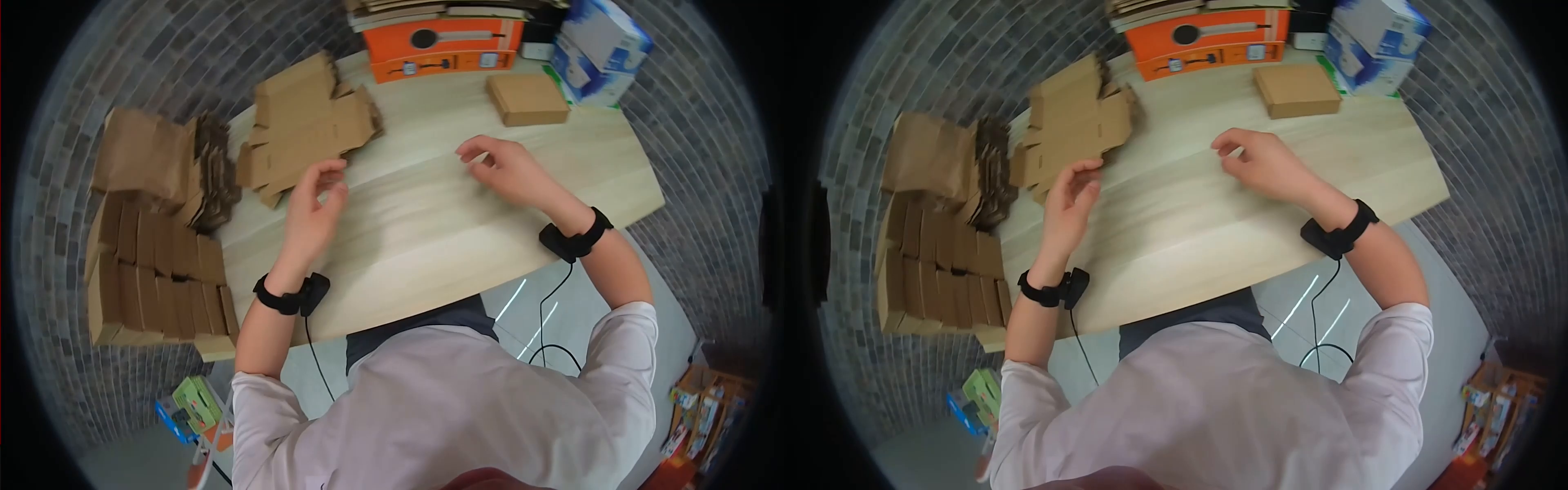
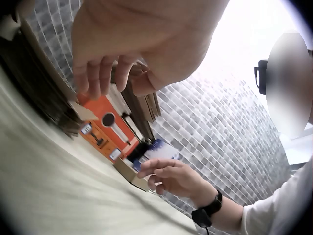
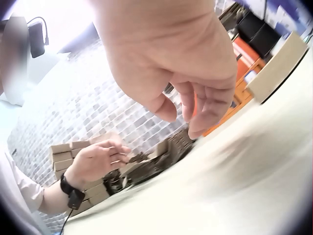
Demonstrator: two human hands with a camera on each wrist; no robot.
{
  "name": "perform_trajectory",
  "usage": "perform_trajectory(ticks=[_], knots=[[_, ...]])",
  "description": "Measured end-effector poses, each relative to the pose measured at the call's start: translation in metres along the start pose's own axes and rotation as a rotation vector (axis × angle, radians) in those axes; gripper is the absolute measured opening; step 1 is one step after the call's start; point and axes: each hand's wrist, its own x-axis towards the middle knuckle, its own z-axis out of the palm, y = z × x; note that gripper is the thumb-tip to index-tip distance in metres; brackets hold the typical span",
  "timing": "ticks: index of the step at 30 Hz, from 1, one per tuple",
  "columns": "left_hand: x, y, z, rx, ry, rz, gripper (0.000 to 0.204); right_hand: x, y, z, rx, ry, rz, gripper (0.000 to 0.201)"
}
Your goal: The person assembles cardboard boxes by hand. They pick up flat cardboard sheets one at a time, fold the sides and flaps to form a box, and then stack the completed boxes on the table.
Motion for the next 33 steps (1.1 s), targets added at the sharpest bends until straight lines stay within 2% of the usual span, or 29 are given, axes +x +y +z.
perform_trajectory(ticks=[2,3,5,6,8,10,11,13,15,17,20,22,23,24,26,28,29,30,31,32,33], knots=[[-0.004,-0.014,-0.024,0.048,0.204,-0.002,0.031,0.022,-0.022,0.023,-0.016,-0.068,-0.044,0.034],[-0.006,-0.018,-0.034,0.060,0.229,-0.015,0.031,0.034,-0.028,0.033,-0.040,-0.057,-0.096,0.035],[-0.007,-0.023,-0.054,0.270,0.407,0.037,0.036,0.057,-0.039,0.052,-0.063,-0.059,-0.164,0.035],[-0.005,-0.030,-0.063,0.277,0.426,0.033,0.036,0.067,-0.045,0.060,-0.050,-0.029,-0.174,0.036],[-0.001,-0.044,-0.079,0.484,0.502,0.046,0.042,0.083,-0.053,0.075,-0.040,0.000,-0.194,0.038],[0.002,-0.055,-0.093,0.583,0.546,0.025,0.045,0.094,-0.060,0.087,-0.148,0.176,-0.278,0.039],[0.003,-0.059,-0.098,0.677,0.577,-0.003,0.047,0.095,-0.065,0.090,-0.151,0.172,-0.285,0.039],[0.006,-0.066,-0.109,0.728,0.598,0.001,0.047,0.096,-0.074,0.090,-0.332,0.368,-0.273,0.035],[0.004,-0.070,-0.114,0.776,0.624,0.009,0.047,0.107,-0.060,0.088,-0.396,0.341,-0.271,0.034],[0.003,-0.071,-0.113,0.803,0.531,-0.006,0.043,0.117,-0.044,0.087,-0.463,0.319,-0.272,0.033],[0.002,-0.061,-0.108,0.785,0.530,0.019,0.035,0.120,-0.046,0.087,-0.437,0.243,-0.270,0.030],[0.005,-0.049,-0.106,0.848,0.550,-0.026,0.031,0.118,-0.061,0.086,-0.441,0.222,-0.073,0.031],[0.009,-0.045,-0.107,0.921,0.558,-0.065,0.028,0.122,-0.060,0.085,-0.452,0.221,-0.082,0.031],[0.014,-0.049,-0.110,0.913,0.570,-0.063,0.028,0.130,-0.056,0.087,-0.470,0.203,-0.056,0.032],[0.022,-0.055,-0.118,1.118,0.516,-0.020,0.024,0.141,-0.051,0.088,-0.493,0.188,-0.037,0.034],[0.026,-0.054,-0.120,1.053,0.566,-0.020,0.023,0.147,-0.047,0.088,-0.319,0.211,-0.051,0.032],[0.026,-0.049,-0.121,0.990,0.607,-0.021,0.021,0.146,-0.050,0.085,-0.321,0.212,-0.055,0.032],[0.026,-0.045,-0.123,0.991,0.610,-0.022,0.021,0.143,-0.053,0.083,-0.120,0.250,-0.095,0.030],[0.023,-0.041,-0.126,0.837,0.679,0.033,0.019,0.139,-0.054,0.081,0.084,0.285,-0.132,0.028],[0.019,-0.035,-0.129,0.684,0.741,0.083,0.018,0.131,-0.058,0.077,0.087,0.282,-0.127,0.028],[0.009,-0.019,-0.132,0.591,0.705,0.041,0.012,0.121,-0.065,0.069,0.178,0.269,-0.125,0.025]])
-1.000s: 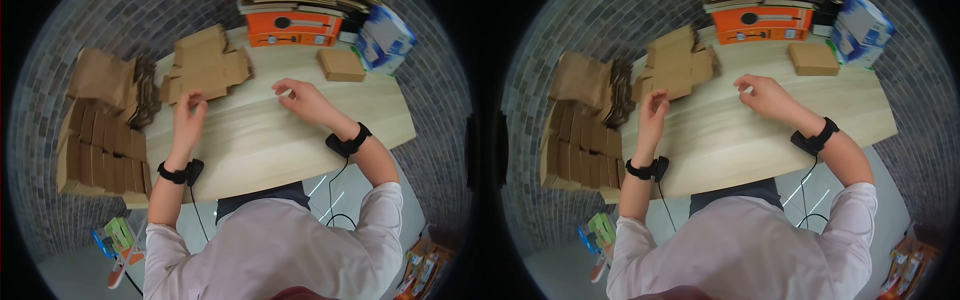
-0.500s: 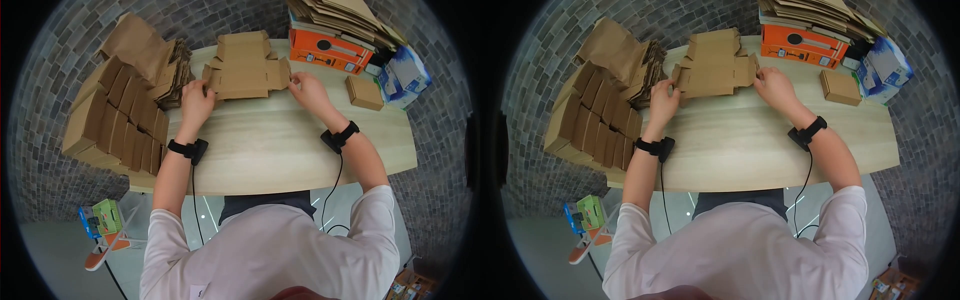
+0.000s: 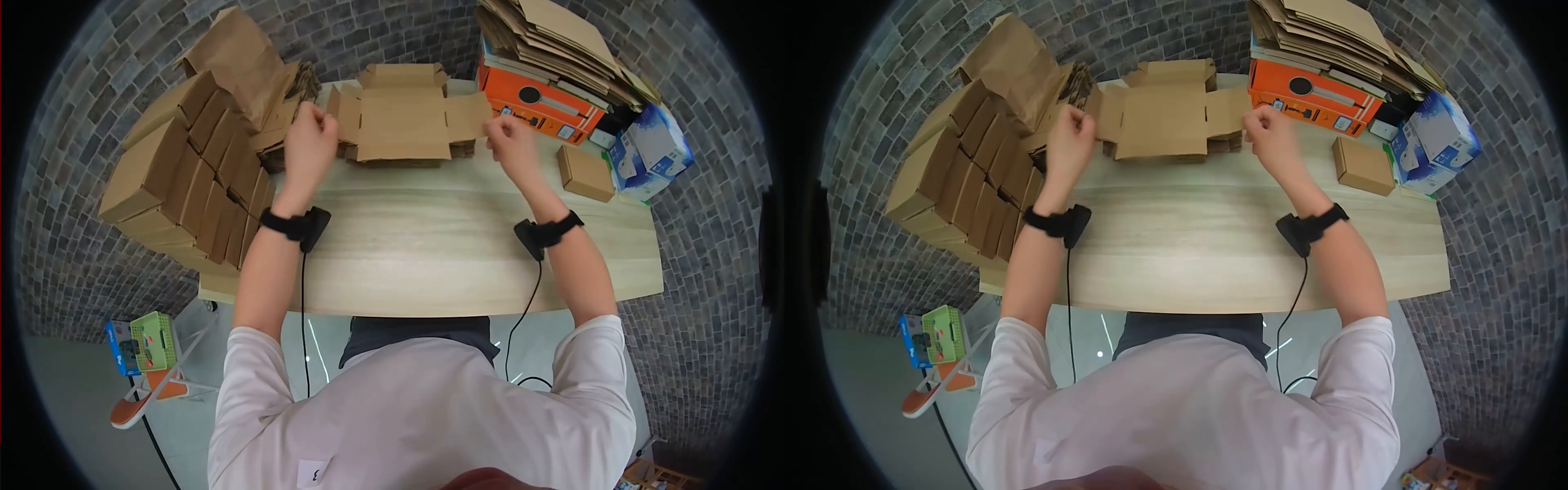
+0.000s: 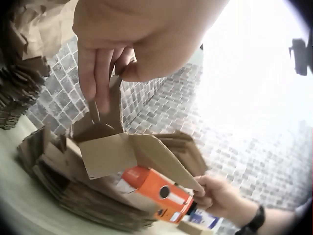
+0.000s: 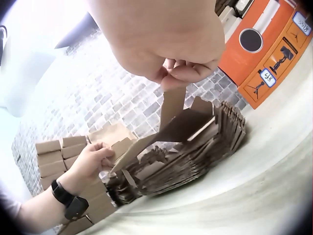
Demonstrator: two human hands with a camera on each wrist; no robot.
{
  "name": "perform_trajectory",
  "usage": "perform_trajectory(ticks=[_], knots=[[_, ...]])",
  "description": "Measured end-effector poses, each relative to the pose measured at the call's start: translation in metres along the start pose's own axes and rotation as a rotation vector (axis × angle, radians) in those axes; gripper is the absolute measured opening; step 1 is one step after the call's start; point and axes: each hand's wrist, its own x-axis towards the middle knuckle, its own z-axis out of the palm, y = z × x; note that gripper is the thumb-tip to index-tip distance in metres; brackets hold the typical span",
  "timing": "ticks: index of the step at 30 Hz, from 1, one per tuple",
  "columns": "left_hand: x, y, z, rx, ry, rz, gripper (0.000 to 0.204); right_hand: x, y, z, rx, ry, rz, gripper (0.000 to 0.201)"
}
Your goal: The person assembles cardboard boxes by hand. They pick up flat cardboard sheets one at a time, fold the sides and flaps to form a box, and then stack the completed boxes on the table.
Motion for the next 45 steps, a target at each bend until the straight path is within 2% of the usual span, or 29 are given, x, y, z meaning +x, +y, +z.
perform_trajectory(ticks=[1,2,3,6,8,9,10,12,16,17,19,21,25,30,38,40,41,43,44,45], knots=[[-0.007,0.004,-0.012,0.002,-0.003,-0.004,0.012,-0.008,-0.009,-0.010,0.089,-0.008,0.016,0.022],[-0.017,0.005,-0.022,-0.377,-0.064,-0.109,0.010,-0.020,-0.017,-0.019,0.090,-0.012,0.023,0.022],[-0.027,0.008,-0.034,-0.756,-0.122,-0.214,0.008,-0.036,-0.025,-0.028,0.199,-0.038,0.109,0.020],[-0.077,0.025,-0.066,-0.860,-0.224,-0.337,0.007,-0.089,-0.028,-0.049,0.397,-0.139,0.284,0.016],[-0.114,0.031,-0.073,-0.964,-0.275,-0.477,0.006,-0.127,-0.022,-0.053,0.392,-0.164,0.368,0.014],[-0.130,0.028,-0.074,-0.951,-0.284,-0.503,0.006,-0.144,-0.019,-0.053,0.383,-0.182,0.440,0.013],[-0.148,0.022,-0.072,-0.903,-0.366,-0.524,0.008,-0.158,-0.017,-0.052,0.392,-0.189,0.467,0.013],[-0.177,0.011,-0.066,-0.805,-0.483,-0.546,0.011,-0.180,-0.011,-0.048,0.235,-0.230,0.462,0.010],[-0.213,0.001,-0.049,-0.622,-0.509,-0.492,0.007,-0.202,0.006,-0.042,0.162,-0.240,0.527,0.008],[-0.212,0.005,-0.048,-0.621,-0.517,-0.496,0.007,-0.201,0.009,-0.041,0.132,-0.246,0.517,0.010],[-0.208,0.015,-0.047,-0.795,-0.462,-0.606,0.013,-0.199,0.007,-0.038,0.099,-0.251,0.504,0.012],[-0.207,0.011,-0.044,-0.761,-0.491,-0.578,0.017,-0.195,-0.003,-0.031,0.143,-0.225,0.561,0.018],[-0.203,0.017,-0.044,-0.613,-0.578,-0.526,0.021,-0.194,-0.002,-0.024,0.118,-0.237,0.533,0.022],[-0.208,0.020,-0.045,-0.669,-0.554,-0.522,0.021,-0.196,0.001,-0.024,0.120,-0.230,0.517,0.020],[-0.215,0.025,-0.053,-0.760,-0.539,-0.549,0.035,-0.198,0.005,-0.028,0.220,-0.262,0.554,0.020],[-0.216,0.038,-0.061,-0.340,-0.458,-0.344,0.044,-0.197,0.004,-0.029,0.223,-0.263,0.548,0.021],[-0.217,0.043,-0.067,-0.337,-0.464,-0.348,0.044,-0.197,0.004,-0.029,0.226,-0.247,0.554,0.021],[-0.219,0.048,-0.079,0.006,-0.335,0.286,0.050,-0.199,0.004,-0.029,0.236,-0.223,0.567,0.021],[-0.224,0.051,-0.082,0.005,-0.342,0.290,0.050,-0.200,0.005,-0.029,0.241,-0.225,0.559,0.022],[-0.231,0.054,-0.084,0.033,-0.442,0.421,0.051,-0.200,0.005,-0.029,0.245,-0.230,0.552,0.022]])
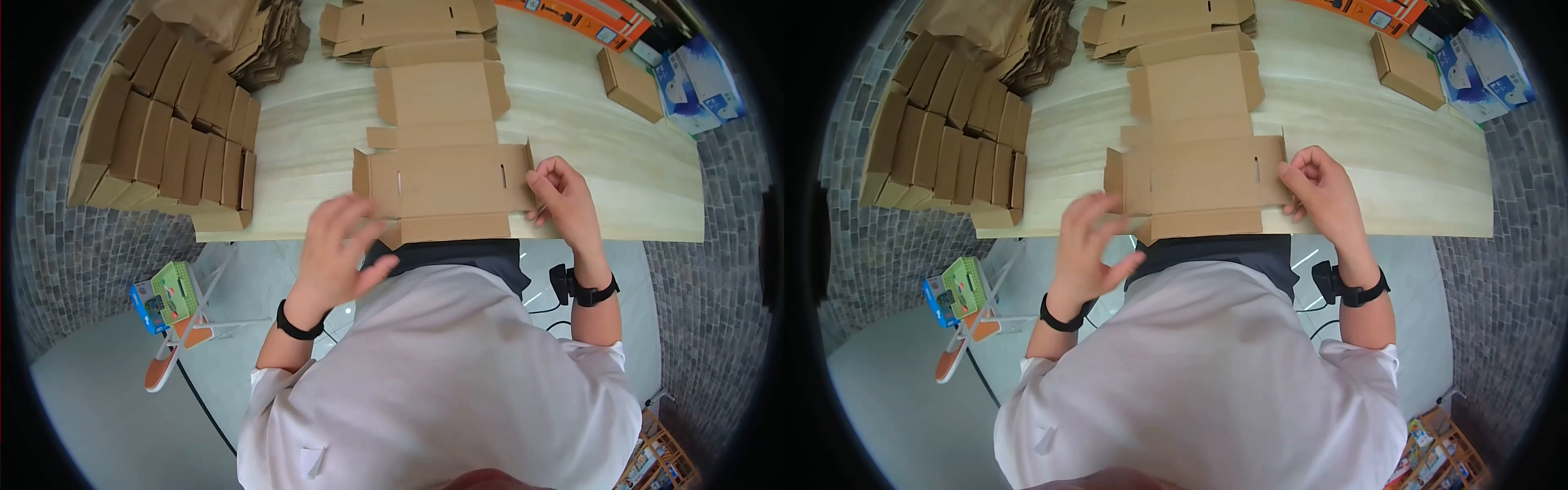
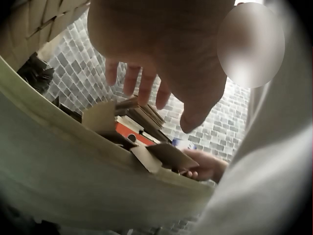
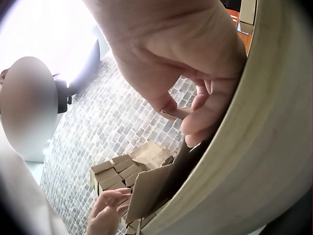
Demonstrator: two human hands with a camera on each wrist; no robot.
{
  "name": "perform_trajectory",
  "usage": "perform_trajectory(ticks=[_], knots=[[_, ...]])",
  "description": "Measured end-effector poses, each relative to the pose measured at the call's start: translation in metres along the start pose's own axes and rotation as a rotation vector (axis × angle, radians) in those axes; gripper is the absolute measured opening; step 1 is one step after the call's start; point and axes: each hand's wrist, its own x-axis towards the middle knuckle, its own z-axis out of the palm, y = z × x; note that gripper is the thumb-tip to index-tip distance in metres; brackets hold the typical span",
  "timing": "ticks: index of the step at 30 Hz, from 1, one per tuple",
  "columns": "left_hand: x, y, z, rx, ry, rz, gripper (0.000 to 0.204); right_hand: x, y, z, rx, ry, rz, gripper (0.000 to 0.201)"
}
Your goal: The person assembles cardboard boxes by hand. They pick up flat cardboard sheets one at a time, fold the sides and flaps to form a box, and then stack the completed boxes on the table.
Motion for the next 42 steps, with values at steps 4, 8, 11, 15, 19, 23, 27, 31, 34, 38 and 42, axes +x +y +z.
perform_trajectory(ticks=[4,8,11,15,19,23,27,31,34,38,42], knots=[[-0.005,0.015,0.021,0.102,-0.206,0.150,0.050,0.002,-0.005,0.004,-0.047,0.000,0.021,0.022],[-0.006,0.006,0.034,0.207,-0.109,0.233,0.036,0.004,0.000,0.000,-0.053,-0.026,0.013,0.022],[-0.006,0.000,0.031,0.140,-0.087,0.230,0.029,0.001,-0.003,-0.001,-0.049,-0.042,0.012,0.021],[0.003,-0.004,0.021,0.065,-0.101,0.233,0.027,0.000,-0.002,-0.002,-0.053,-0.062,0.002,0.022],[0.011,-0.003,0.017,0.075,-0.052,0.208,0.030,-0.001,0.001,-0.002,-0.077,-0.067,-0.005,0.022],[0.003,-0.007,0.011,0.056,-0.106,0.046,0.027,-0.004,0.000,-0.002,-0.071,-0.036,0.017,0.022],[-0.001,0.000,0.005,0.230,-0.111,0.210,0.025,-0.003,0.001,-0.001,-0.076,-0.031,0.019,0.023],[0.005,0.010,0.006,0.260,-0.021,0.353,0.025,-0.003,-0.002,0.001,-0.101,-0.026,0.025,0.023],[0.005,0.010,0.010,0.305,-0.056,0.367,0.026,-0.004,0.000,0.002,-0.091,-0.005,0.024,0.023],[0.001,0.006,0.013,0.384,-0.178,0.348,0.023,-0.007,-0.002,0.005,-0.131,0.020,0.030,0.026],[-0.010,0.008,0.012,0.326,-0.270,0.289,0.021,-0.008,-0.004,0.008,-0.186,0.048,0.047,0.028]])
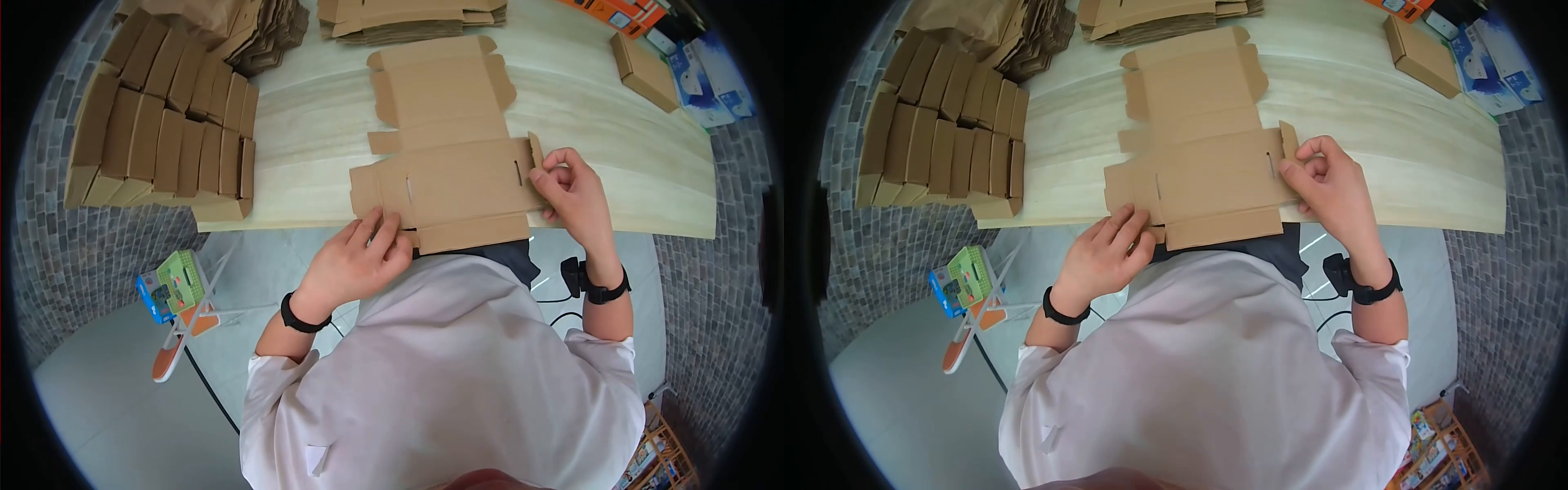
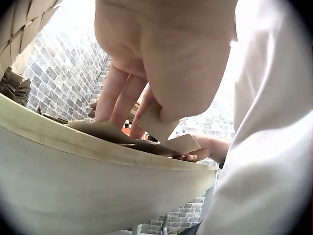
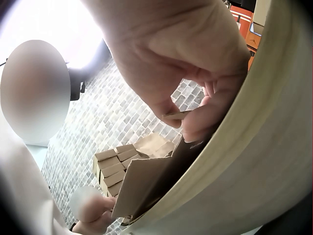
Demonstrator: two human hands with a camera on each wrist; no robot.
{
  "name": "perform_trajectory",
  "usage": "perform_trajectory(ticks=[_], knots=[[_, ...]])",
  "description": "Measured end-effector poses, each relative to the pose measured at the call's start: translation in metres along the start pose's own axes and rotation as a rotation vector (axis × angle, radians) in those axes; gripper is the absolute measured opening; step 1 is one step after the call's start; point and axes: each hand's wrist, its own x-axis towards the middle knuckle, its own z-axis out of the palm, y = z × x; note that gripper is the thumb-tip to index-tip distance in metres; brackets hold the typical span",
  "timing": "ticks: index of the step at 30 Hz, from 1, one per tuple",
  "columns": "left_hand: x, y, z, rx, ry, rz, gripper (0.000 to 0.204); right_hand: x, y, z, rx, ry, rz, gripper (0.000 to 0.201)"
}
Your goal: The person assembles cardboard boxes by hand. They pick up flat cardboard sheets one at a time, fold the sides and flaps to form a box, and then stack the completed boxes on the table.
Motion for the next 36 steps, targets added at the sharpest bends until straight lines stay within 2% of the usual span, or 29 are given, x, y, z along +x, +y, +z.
perform_trajectory(ticks=[5,9,11,12,14,15,17,21,23,24,26,27,29,30,32,36], knots=[[0.008,-0.012,0.000,0.044,0.171,0.156,0.028,0.001,0.002,-0.001,0.002,-0.001,-0.006,0.028],[-0.003,-0.011,0.009,0.046,0.229,0.030,0.036,-0.001,0.002,-0.001,0.030,-0.023,0.006,0.027],[0.002,-0.001,0.011,-0.026,0.240,-0.301,0.043,-0.002,0.002,0.000,0.053,-0.027,0.019,0.027],[0.007,0.001,0.009,-0.027,0.239,-0.298,0.043,-0.002,0.002,0.000,0.073,-0.033,0.030,0.027],[0.016,0.007,0.002,-0.047,0.273,-0.475,0.042,-0.004,0.003,0.002,0.126,-0.041,0.038,0.027],[0.016,0.009,0.006,-0.047,0.269,-0.481,0.042,-0.004,0.003,0.004,0.175,-0.053,0.044,0.027],[0.014,0.012,0.017,-0.588,0.379,-0.737,0.039,-0.006,0.003,0.010,0.185,-0.061,0.038,0.027],[0.011,0.006,0.011,-0.586,0.375,-0.655,0.037,-0.009,0.006,0.013,0.304,-0.062,0.004,0.027],[0.007,0.005,0.009,-0.842,0.289,-0.704,0.033,-0.012,0.005,0.015,0.333,-0.053,-0.015,0.027],[0.007,0.004,0.010,-0.843,0.287,-0.704,0.033,-0.014,0.005,0.017,0.361,-0.046,-0.034,0.028],[0.009,0.003,0.014,-0.620,0.384,-0.492,0.029,-0.017,0.005,0.020,0.366,-0.047,-0.021,0.028],[0.009,0.003,0.013,-0.622,0.382,-0.491,0.029,-0.018,0.005,0.021,0.370,-0.048,-0.010,0.029],[0.009,0.003,0.009,-0.433,0.307,-0.235,0.030,-0.018,0.009,0.023,0.389,-0.054,-0.007,0.028],[0.009,0.002,0.009,-0.434,0.307,-0.235,0.030,-0.018,0.011,0.024,0.406,-0.063,-0.006,0.028],[0.008,0.002,0.010,-0.385,0.252,-0.129,0.032,-0.018,0.014,0.025,0.407,-0.062,-0.013,0.028],[0.008,0.000,0.015,-0.390,0.250,-0.195,0.031,-0.020,0.014,0.025,0.392,-0.063,-0.009,0.029]])
